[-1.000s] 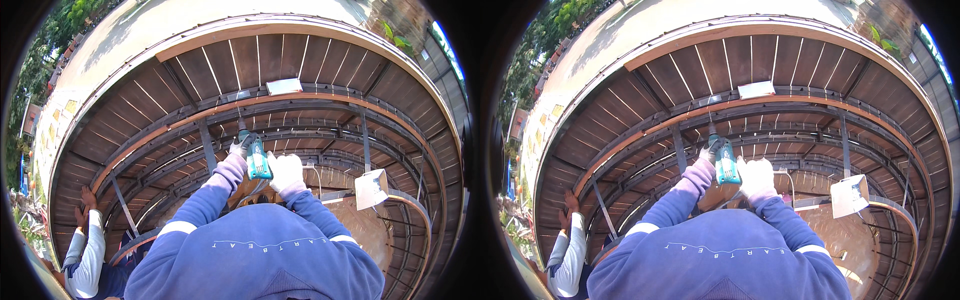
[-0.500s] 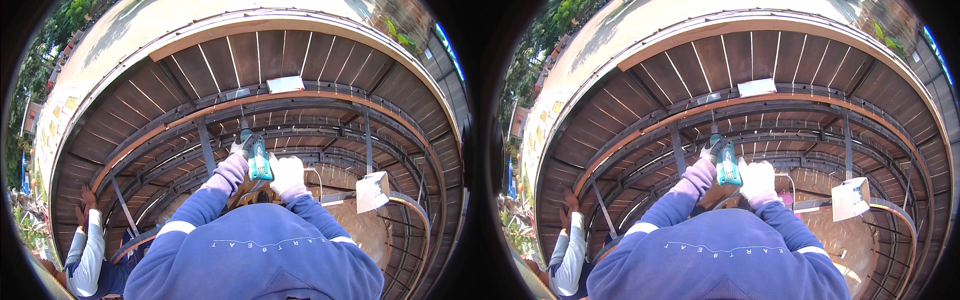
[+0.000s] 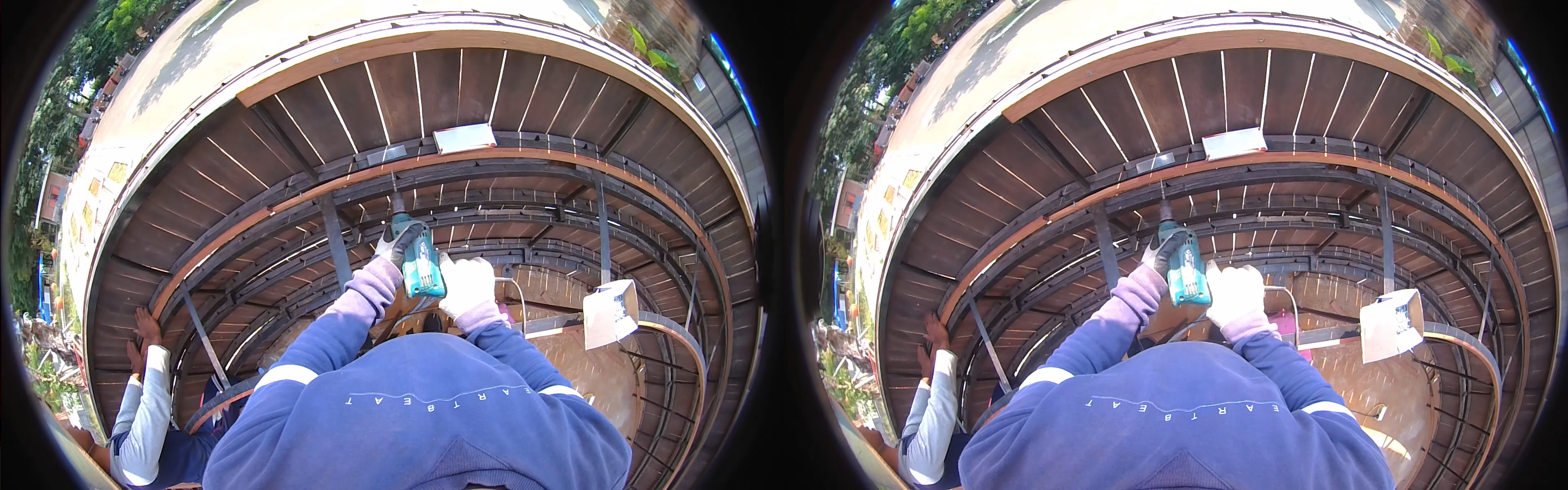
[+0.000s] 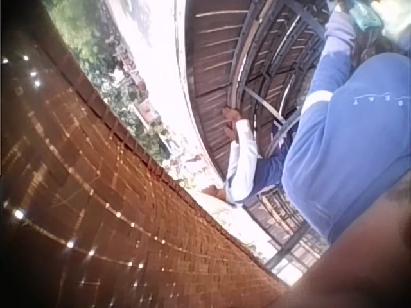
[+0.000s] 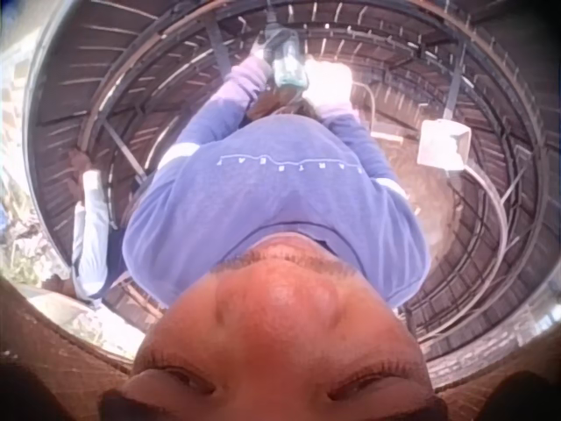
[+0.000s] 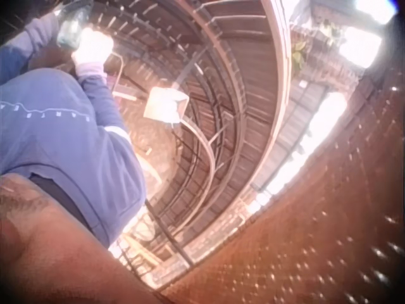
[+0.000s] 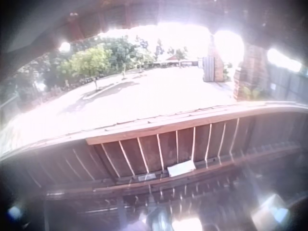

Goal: The person uses a drill to attach wooden slats to a curved metal frame. They take screws from a small box and drive them into the wood while another person supports the structure.

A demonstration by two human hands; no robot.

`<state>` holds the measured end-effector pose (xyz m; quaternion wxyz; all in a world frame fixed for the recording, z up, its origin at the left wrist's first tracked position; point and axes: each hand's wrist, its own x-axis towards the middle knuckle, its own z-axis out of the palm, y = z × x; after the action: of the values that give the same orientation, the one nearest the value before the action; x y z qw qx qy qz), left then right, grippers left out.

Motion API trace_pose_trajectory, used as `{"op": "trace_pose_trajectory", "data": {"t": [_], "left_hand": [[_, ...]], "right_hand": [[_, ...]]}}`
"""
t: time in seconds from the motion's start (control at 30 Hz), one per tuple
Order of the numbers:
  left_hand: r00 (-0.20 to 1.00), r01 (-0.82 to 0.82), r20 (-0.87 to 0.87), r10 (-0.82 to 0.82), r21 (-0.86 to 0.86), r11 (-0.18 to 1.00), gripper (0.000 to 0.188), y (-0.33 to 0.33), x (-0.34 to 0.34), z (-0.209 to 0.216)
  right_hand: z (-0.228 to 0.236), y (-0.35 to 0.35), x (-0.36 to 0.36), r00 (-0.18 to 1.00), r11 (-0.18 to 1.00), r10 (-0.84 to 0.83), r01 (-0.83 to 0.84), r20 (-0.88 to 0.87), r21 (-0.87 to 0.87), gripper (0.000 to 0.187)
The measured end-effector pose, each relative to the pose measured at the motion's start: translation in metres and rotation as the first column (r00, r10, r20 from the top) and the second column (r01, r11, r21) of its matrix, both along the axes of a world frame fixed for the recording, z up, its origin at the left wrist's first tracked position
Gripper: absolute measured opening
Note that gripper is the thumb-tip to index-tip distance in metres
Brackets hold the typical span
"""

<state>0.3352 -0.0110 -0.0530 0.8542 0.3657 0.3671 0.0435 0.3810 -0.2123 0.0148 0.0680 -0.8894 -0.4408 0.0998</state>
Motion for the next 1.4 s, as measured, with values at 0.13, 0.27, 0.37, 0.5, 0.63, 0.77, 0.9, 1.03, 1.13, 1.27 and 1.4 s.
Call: {"op": "trace_pose_trajectory", "data": {"t": [0.13, 0.27, 0.37, 0.5, 0.63, 0.77, 0.9, 1.03, 1.13, 1.27, 1.4], "left_hand": [[0.992, 0.037, 0.128, 0.002, -0.305, 0.951, 0.054, -0.002, -0.015, -0.022], [0.984, 0.040, 0.177, 0.029, -0.378, 0.925, 0.050, 0.000, -0.013, -0.034], [0.985, 0.007, 0.163, 0.056, -0.363, 0.932, 0.047, -0.001, -0.011, -0.034], [0.980, -0.030, 0.177, 0.085, -0.297, 0.955, 0.046, -0.003, -0.010, -0.020], [0.982, -0.011, 0.182, 0.052, -0.223, 0.975, 0.045, -0.001, -0.006, -0.013], [0.975, -0.054, 0.203, 0.092, -0.188, 0.981, 0.043, 0.000, 0.001, -0.033], [0.983, -0.026, 0.178, 0.038, -0.070, 0.997, 0.040, 0.000, 0.006, -0.024], [0.977, -0.043, 0.203, 0.061, -0.094, 0.995, 0.038, 0.004, 0.008, -0.040], [0.986, -0.010, 0.163, 0.030, -0.122, 0.993, 0.036, 0.003, 0.007, -0.026], [0.987, 0.062, 0.155, -0.032, -0.189, 0.980, 0.031, 0.007, 0.006, -0.011], [0.976, 0.094, 0.206, -0.063, -0.142, 0.985, 0.031, 0.014, 0.010, -0.018]], "right_hand": [[-0.012, 0.002, -0.001, 1.000, 1.000, -0.021, 0.021, -0.009, 0.001, 0.068], [-0.010, 0.005, -0.002, 1.000, 1.000, -0.012, 0.012, 0.009, 0.006, 0.058], [-0.001, 0.008, -0.002, 1.000, 1.000, -0.008, 0.007, -0.016, -0.013, 0.047], [-0.001, 0.011, -0.003, 1.000, 1.000, -0.007, 0.007, -0.012, -0.030, 0.041], [0.000, 0.013, -0.006, 1.000, 0.999, -0.016, 0.016, 0.003, -0.041, 0.047], [-0.008, 0.014, -0.013, 0.988, 1.000, -0.019, 0.021, 0.150, -0.009, 0.063], [-0.006, 0.019, -0.013, 0.991, 0.995, -0.062, 0.071, 0.119, -0.074, 0.055], [-0.002, 0.022, -0.016, 0.991, 0.994, -0.041, 0.053, 0.128, -0.095, 0.040], [-0.009, 0.020, -0.016, 0.988, 0.996, -0.047, 0.058, 0.148, -0.070, 0.036], [-0.016, 0.018, -0.016, 0.983, 0.999, -0.031, 0.038, 0.181, -0.038, 0.036], [-0.010, 0.021, -0.016, 0.983, 0.998, -0.017, 0.027, 0.183, -0.052, 0.037]]}}
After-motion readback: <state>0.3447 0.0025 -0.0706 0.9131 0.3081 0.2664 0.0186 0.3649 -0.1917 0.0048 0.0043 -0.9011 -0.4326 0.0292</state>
